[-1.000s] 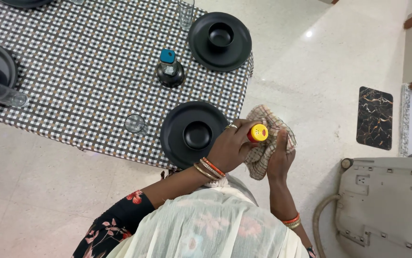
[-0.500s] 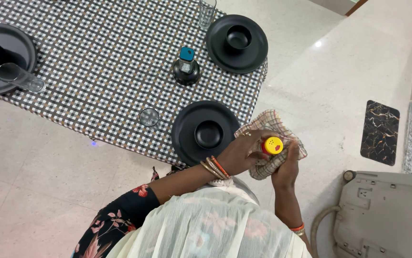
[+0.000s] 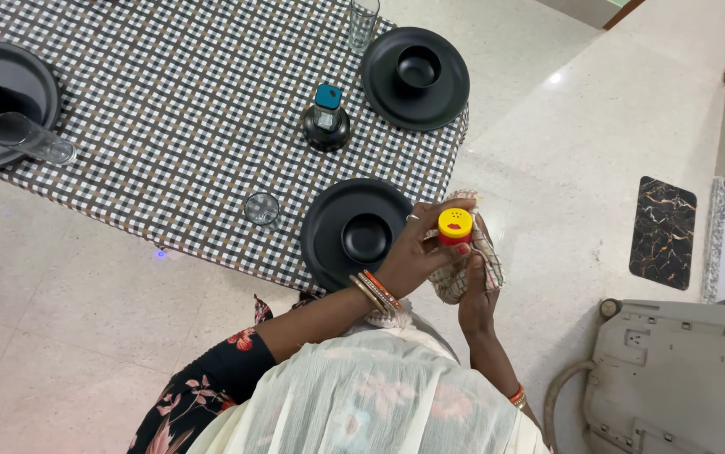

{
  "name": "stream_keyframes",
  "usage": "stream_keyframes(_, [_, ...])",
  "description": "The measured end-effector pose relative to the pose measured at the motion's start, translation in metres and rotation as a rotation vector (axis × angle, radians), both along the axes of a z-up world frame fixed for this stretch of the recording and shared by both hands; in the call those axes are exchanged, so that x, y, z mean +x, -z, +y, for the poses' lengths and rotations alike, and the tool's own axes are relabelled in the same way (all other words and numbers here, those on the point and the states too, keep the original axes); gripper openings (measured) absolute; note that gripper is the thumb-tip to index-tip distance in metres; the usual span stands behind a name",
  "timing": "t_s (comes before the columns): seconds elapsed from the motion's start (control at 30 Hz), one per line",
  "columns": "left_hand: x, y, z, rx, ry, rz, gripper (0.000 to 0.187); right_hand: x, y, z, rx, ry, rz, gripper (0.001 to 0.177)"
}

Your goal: The person wipes drinking glasses, plates, small bowls, and condiment shakers with a cloth by hand, arranging the items on the table.

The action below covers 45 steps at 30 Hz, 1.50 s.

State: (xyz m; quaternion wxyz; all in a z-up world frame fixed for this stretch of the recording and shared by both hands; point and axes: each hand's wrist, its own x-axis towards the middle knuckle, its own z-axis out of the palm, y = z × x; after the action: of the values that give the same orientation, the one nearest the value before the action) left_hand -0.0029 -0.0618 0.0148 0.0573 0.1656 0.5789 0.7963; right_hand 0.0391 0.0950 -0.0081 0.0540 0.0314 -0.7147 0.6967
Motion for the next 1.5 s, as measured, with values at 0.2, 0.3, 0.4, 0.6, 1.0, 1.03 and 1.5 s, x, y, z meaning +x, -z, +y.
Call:
stream_keyframes(0.2, [-0.008,0.008,-0.002,0.278,0.051,-0.217,0.06,-0.003,0.006,-0.003,-0.259,0.114,-0.122,0.063])
stream_keyframes(0.3, [-0.004,0.01,0.002,0.178,0.033,-0.169,0.06,0.002,-0.011,-0.005,-0.103,0.066,0.044,0.063])
stream_keyframes(0.4, [-0.003,0.009,0.002,0.175,-0.004,-0.109,0.058,-0.001,-0.014,-0.008,0.117,-0.005,0.095,0.064])
stream_keyframes(0.6, [-0.006,-0.001,-0.006,0.164,-0.147,-0.023,0.056,-0.016,0.01,-0.002,-0.633,0.152,-0.43,0.061])
stream_keyframes(1.0, [-0.014,0.007,-0.008,0.051,-0.32,0.042,0.061,0.003,-0.034,-0.036,-0.024,0.001,-0.125,0.067])
stream_keyframes(1.03, [-0.013,0.006,-0.007,0.058,-0.306,0.049,0.06,-0.001,-0.038,-0.036,-0.022,-0.008,-0.081,0.069])
stream_keyframes(1.5, [-0.004,0.008,-0.015,-0.005,-0.299,-0.017,0.052,-0.019,-0.027,-0.022,0.146,-0.051,0.014,0.064])
